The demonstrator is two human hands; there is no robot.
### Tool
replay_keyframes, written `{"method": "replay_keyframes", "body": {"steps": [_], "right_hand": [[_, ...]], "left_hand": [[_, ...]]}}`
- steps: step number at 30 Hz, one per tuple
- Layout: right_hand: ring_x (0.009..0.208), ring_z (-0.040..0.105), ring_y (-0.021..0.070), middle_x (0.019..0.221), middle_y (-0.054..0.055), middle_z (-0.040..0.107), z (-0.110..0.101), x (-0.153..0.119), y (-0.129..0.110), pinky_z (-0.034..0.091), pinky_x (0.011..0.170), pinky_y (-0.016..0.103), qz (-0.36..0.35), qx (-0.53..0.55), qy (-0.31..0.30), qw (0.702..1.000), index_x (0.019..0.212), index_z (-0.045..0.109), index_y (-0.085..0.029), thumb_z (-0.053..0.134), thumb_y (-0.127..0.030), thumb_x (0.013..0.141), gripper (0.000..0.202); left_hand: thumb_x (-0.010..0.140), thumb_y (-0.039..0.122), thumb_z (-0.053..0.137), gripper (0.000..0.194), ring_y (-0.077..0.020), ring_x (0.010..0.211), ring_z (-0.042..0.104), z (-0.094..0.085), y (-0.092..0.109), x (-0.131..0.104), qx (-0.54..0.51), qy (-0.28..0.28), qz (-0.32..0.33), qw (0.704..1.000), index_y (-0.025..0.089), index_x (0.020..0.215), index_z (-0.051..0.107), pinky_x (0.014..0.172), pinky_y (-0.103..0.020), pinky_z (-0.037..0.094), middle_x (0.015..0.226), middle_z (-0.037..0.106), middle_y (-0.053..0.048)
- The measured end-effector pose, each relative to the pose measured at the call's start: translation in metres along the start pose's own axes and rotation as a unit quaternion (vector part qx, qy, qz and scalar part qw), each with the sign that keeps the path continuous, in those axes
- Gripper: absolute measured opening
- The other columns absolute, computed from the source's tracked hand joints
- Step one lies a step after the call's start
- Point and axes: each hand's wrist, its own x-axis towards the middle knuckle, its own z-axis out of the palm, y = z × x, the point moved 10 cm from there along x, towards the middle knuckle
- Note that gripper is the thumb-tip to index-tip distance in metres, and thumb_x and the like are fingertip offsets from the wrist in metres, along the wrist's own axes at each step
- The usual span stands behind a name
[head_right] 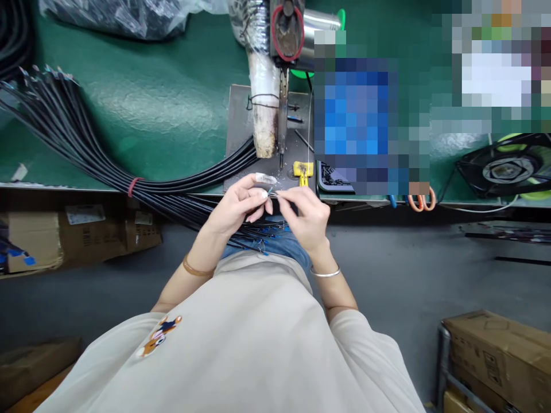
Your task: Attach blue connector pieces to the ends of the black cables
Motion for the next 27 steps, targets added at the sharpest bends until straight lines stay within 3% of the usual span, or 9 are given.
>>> {"method": "replay_keyframes", "body": {"steps": [3,5,8,10,12,15,18,21,27], "right_hand": [[0.07,0.061,0.0099,0.081,0.0,0.068,-0.026,0.001,0.029,0.044,0.056,0.023,0.122,0.102,0.07,0.985,0.088,0.075,-0.024,0.067,-0.021,0.085,0.009],[0.067,0.06,0.0087,0.079,0.0,0.067,-0.036,0.001,0.041,0.042,0.053,0.021,0.169,0.16,0.089,0.968,0.086,0.075,-0.024,0.07,-0.023,0.083,0.006],[0.057,0.054,0.0054,0.077,-0.002,0.066,-0.045,0.002,0.05,0.036,0.047,0.019,0.204,0.185,0.096,0.957,0.085,0.073,-0.024,0.075,-0.026,0.079,0.007],[0.058,0.053,0.0052,0.075,-0.003,0.066,-0.054,0.002,0.048,0.036,0.048,0.018,0.196,0.161,0.115,0.96,0.083,0.072,-0.024,0.075,-0.025,0.078,0.006],[0.061,0.054,0.0056,0.075,-0.003,0.065,-0.059,0.003,0.042,0.037,0.05,0.019,0.179,0.134,0.125,0.967,0.081,0.072,-0.024,0.075,-0.023,0.079,0.004],[0.063,0.053,0.0061,0.079,-0.002,0.064,-0.048,0.004,0.039,0.038,0.052,0.02,0.183,0.135,0.089,0.97,0.081,0.073,-0.023,0.073,-0.023,0.08,0.002],[0.062,0.052,0.006,0.081,-0.001,0.064,-0.025,0.003,0.041,0.036,0.051,0.021,0.205,0.163,0.02,0.965,0.084,0.074,-0.023,0.072,-0.024,0.081,0.003],[0.064,0.053,0.0072,0.082,0.0,0.066,-0.004,0.001,0.042,0.035,0.052,0.022,0.215,0.18,-0.034,0.959,0.084,0.075,-0.022,0.071,-0.026,0.082,0.005],[0.06,0.049,0.0065,0.082,0.001,0.067,0.02,-0.001,0.048,0.03,0.049,0.022,0.232,0.194,-0.089,0.949,0.083,0.075,-0.02,0.072,-0.03,0.08,0.01]], "left_hand": [[0.077,0.044,0.075,0.028,-0.0043,0.038,0.041,0.014,0.01,0.003,0.019,-0.132,-0.031,0.991,0.017,0.083,0.071,0.037,-0.02,0.026,0.059,0.064,-0.002],[0.077,0.039,0.075,0.022,-0.0084,0.046,0.051,0.031,0.026,0.002,0.093,-0.208,-0.012,0.974,0.017,0.079,0.074,0.043,-0.022,0.034,0.061,0.066,-0.004],[0.083,0.019,0.066,0.011,-0.0152,0.072,0.068,0.07,0.043,-0.008,0.333,-0.295,0.055,0.894,0.017,0.086,0.075,0.065,-0.025,0.048,0.084,0.075,-0.008],[0.082,0.008,0.057,0.017,-0.016,0.068,0.065,0.076,0.053,-0.005,0.521,-0.199,0.109,0.823,0.013,0.077,0.072,0.064,-0.027,0.045,0.075,0.072,-0.009],[0.083,0.008,0.053,0.018,-0.0152,0.063,0.061,0.071,0.06,-0.003,0.586,-0.079,0.139,0.794,0.011,0.078,0.07,0.06,-0.027,0.041,0.069,0.067,-0.008],[0.084,0.016,0.058,0.01,-0.0079,0.054,0.048,0.041,0.06,-0.006,0.432,0.079,0.165,0.883,0.013,0.084,0.068,0.053,-0.021,0.034,0.06,0.057,0.0],[0.081,0.028,0.066,0.014,-0.0032,0.044,0.034,0.009,0.027,-0.001,0.188,0.125,0.074,0.971,0.014,0.081,0.063,0.044,-0.018,0.024,0.053,0.044,0.006],[0.075,0.035,0.074,0.025,-0.0013,0.041,0.028,-0.001,0.009,0.001,0.08,0.131,0.024,0.988,0.015,0.076,0.06,0.041,-0.017,0.021,0.05,0.04,0.008],[0.07,0.035,0.079,0.028,-0.0005,0.043,0.033,0.001,0.011,0.002,0.083,0.124,0.037,0.988,0.014,0.073,0.06,0.04,-0.015,0.024,0.05,0.044,0.008]]}}
